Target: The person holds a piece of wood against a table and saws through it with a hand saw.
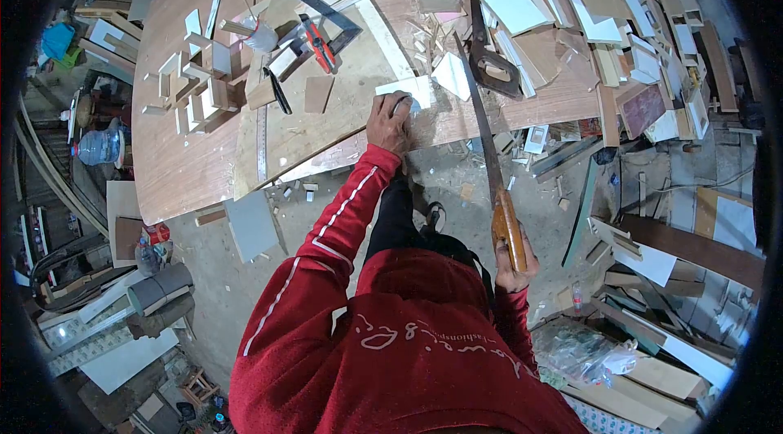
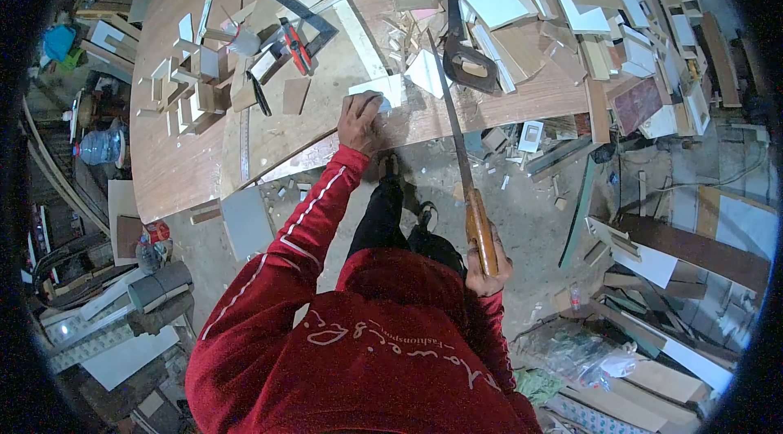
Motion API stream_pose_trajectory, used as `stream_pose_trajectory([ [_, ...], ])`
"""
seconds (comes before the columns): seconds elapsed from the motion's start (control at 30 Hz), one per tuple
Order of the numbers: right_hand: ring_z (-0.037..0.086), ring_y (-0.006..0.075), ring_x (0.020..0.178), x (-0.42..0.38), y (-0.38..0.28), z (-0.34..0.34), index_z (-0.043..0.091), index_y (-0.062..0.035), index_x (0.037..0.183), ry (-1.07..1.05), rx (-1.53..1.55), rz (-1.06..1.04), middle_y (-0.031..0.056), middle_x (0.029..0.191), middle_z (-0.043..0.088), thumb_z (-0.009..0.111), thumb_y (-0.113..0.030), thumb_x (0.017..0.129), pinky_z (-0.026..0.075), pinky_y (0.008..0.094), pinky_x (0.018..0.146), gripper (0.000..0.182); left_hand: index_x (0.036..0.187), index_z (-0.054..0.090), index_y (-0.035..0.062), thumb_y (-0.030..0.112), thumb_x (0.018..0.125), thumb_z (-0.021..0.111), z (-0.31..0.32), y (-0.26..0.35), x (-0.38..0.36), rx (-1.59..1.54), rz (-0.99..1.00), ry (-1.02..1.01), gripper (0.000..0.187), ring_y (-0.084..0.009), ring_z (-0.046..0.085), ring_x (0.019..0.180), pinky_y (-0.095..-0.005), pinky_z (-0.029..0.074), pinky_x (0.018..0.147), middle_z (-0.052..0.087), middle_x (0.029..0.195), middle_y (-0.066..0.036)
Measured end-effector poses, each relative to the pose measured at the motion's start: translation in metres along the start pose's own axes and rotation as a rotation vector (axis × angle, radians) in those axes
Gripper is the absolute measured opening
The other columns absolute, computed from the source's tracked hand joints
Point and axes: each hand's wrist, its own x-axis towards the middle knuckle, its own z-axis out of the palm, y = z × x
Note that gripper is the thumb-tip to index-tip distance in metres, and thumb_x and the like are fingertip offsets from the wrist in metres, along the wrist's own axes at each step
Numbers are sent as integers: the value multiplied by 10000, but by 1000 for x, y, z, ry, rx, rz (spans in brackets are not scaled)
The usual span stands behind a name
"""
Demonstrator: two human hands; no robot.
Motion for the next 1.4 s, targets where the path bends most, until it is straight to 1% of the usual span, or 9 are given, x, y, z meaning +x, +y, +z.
stream_pose_trajectory([
  [0.23, 644, 217, 916, 5, -4, 2, 547, 75, 1249, -11, 25, 32, 191, 1073, 652, 586, -36, 783, 500, 306, 800, 481, 973, 639, 65, 67, 696, 605, -6, -9, 27, 59, 62, -3, 278, -318, 552, 939, -401, 475, 812, 612, 1008, -105],
  [0.3, 642, 220, 925, 8, -6, 4, 546, 76, 1250, -14, 33, 40, 195, 1083, 650, 589, -42, 793, 497, 304, 813, 474, 966, 639, 66, 99, 731, 602, -8, -15, 43, 125, -26, -85, 241, -328, 574, 920, -416, 484, 779, 631, 962, -117],
  [0.37, 683, 209, 809, 14, -8, 7, 566, 53, 1235, 32, 36, -106, 190, 1046, 678, 610, 19, 784, 521, 298, 695, 455, 988, 641, 71, 91, 744, 591, -10, -22, 61, 139, -84, -134, 250, -336, 582, 918, -423, 485, 790, 636, 970, -127],
  [0.5, 682, 201, 856, 16, -9, 12, 554, 51, 1252, 33, 69, -113, 193, 1087, 669, 597, 32, 784, 521, 290, 709, 471, 1031, 633, 70, 100, 787, 572, -9, -39, 89, 259, -178, -190, 253, -358, 592, 926, -443, 482, 818, 645, 952, -163],
  [0.57, 637, 229, 1000, 15, -11, 14, 542, 84, 1246, 11, 149, -43, 210, 1110, 643, 566, 40, 788, 484, 304, 861, 461, 982, 622, 78, 123, 776, 635, 1, -53, 98, 300, -273, -235, 211, -325, 556, 1016, -452, 489, 803, 613, 1028, -110],
  [0.7, 646, 216, 977, 17, -13, 17, 547, 75, 1245, 5, 140, -47, 205, 1111, 648, 568, 45, 784, 489, 294, 850, 463, 1002, 615, 63, 134, 800, 624, 22, -77, 97, 257, -243, -200, 215, -331, 551, 1001, -471, 479, 800, 609, 1032, -112],
  [1.0, 685, 240, 915, 30, -28, 29, 579, 44, 1211, -30, 21, -123, 180, 1133, 655, 573, 44, 752, 526, 295, 747, 459, 821, 616, 61, 207, 851, 548, 45, -62, 93, 304, -434, -71, 164, -320, 576, 910, -445, 473, 739, 632, 868, -143],
  [1.07, 618, 142, 588, 34, -27, 34, 559, 6, 1268, -43, -49, -221, 126, 930, 687, 600, 30, 774, 488, 257, 566, 496, 820, 616, 57, 190, 841, 552, 53, -66, 91, 315, -366, -6, 149, -318, 583, 889, -440, 472, 729, 635, 860, -134],
  [1.4, 562, 114, 521, 44, -25, 53, 538, 3, 1289, -57, 38, -211, 112, 835, 667, 606, 10, 770, 466, 260, 516, 524, 832, 619, 40, 138, 800, 564, 60, -59, 94, 308, -403, -9, 117, -322, 585, 903, -449, 465, 752, 635, 877, -150],
])
